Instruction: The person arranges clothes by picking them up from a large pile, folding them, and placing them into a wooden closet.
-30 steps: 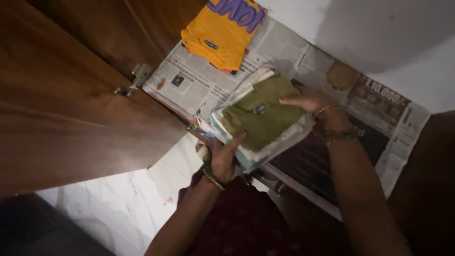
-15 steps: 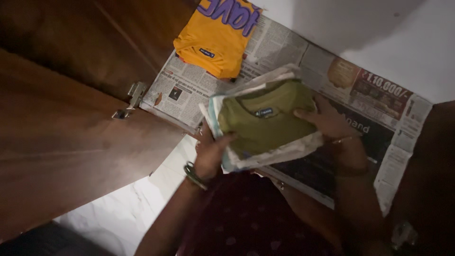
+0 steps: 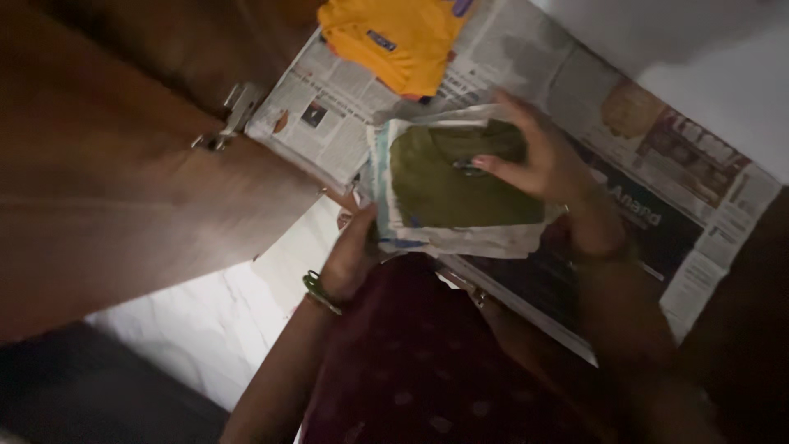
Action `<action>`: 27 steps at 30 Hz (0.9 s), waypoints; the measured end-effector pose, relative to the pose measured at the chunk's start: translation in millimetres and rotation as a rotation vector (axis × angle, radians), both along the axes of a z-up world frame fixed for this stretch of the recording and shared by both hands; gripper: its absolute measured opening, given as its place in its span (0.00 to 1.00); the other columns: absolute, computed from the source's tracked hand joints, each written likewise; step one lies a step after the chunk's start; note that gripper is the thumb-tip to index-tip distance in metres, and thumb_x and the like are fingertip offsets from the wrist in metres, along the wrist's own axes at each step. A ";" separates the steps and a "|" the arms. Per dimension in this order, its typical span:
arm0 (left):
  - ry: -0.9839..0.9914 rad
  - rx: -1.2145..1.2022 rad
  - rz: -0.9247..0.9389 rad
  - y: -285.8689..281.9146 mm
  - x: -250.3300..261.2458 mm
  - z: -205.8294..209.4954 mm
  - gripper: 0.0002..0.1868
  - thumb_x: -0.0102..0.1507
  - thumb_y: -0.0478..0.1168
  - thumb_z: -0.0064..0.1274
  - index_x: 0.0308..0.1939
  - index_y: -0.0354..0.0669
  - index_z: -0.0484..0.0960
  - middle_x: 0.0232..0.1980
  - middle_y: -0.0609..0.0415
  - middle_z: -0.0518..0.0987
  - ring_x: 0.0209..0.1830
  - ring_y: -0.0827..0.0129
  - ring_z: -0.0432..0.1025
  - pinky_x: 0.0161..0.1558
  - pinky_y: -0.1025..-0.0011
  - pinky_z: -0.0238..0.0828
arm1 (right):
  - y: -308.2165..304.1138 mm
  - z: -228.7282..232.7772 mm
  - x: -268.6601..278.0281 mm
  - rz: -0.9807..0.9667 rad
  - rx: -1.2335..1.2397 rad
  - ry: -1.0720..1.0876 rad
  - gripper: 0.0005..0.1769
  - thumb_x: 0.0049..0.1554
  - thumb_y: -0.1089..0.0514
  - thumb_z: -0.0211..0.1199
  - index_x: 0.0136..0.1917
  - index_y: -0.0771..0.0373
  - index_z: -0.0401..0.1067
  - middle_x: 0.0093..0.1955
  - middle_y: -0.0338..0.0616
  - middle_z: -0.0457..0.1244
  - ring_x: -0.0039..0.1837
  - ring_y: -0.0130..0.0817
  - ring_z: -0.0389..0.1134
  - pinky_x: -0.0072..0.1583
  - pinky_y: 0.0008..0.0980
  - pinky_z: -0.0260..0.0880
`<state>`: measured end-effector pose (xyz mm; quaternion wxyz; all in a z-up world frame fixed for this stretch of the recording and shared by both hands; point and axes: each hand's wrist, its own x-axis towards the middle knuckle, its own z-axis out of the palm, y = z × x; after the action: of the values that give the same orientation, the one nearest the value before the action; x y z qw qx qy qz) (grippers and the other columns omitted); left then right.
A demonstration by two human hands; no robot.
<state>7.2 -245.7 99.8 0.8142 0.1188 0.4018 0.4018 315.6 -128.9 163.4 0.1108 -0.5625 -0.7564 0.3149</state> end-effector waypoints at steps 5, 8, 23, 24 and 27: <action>0.209 -0.117 -0.001 -33.6 24.5 -2.0 0.23 0.63 0.47 0.54 0.61 0.51 0.70 0.55 0.57 0.79 0.53 0.66 0.75 0.57 0.62 0.72 | 56.7 -1.7 -61.6 0.371 -0.132 -0.419 0.61 0.48 0.30 0.75 0.81 0.54 0.49 0.80 0.54 0.48 0.81 0.53 0.46 0.75 0.57 0.41; -0.072 -0.076 0.174 -50.5 40.1 -22.3 0.24 0.66 0.43 0.57 0.63 0.41 0.68 0.57 0.52 0.78 0.56 0.64 0.74 0.62 0.61 0.70 | 74.6 0.1 -67.4 0.378 -0.359 -0.355 0.58 0.45 0.31 0.75 0.78 0.55 0.56 0.76 0.53 0.57 0.76 0.48 0.58 0.72 0.46 0.58; 0.305 0.355 0.283 -31.5 102.9 34.8 0.54 0.55 0.24 0.64 0.71 0.38 0.37 0.67 0.40 0.67 0.60 0.59 0.73 0.54 0.66 0.81 | 87.3 2.8 -32.4 0.279 -0.667 -0.047 0.39 0.49 0.40 0.70 0.70 0.59 0.71 0.65 0.48 0.70 0.65 0.43 0.70 0.65 0.41 0.68; 0.361 0.415 0.281 -26.9 104.8 38.0 0.56 0.55 0.24 0.66 0.70 0.37 0.35 0.67 0.37 0.67 0.59 0.59 0.74 0.55 0.67 0.81 | 81.2 10.7 -23.2 0.258 -0.675 0.074 0.40 0.49 0.41 0.70 0.71 0.59 0.69 0.65 0.48 0.69 0.65 0.42 0.70 0.65 0.41 0.68; 0.366 0.564 0.316 -10.8 103.8 47.6 0.52 0.57 0.25 0.63 0.75 0.31 0.42 0.69 0.35 0.67 0.61 0.56 0.71 0.59 0.62 0.78 | 69.8 27.7 3.4 0.133 -0.724 0.269 0.39 0.51 0.45 0.67 0.73 0.58 0.66 0.64 0.50 0.69 0.64 0.43 0.71 0.63 0.43 0.71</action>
<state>111.0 -256.5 147.3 0.5922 0.3449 0.4277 0.5894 319.0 -59.0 191.1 -0.0173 -0.4687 -0.6100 0.6387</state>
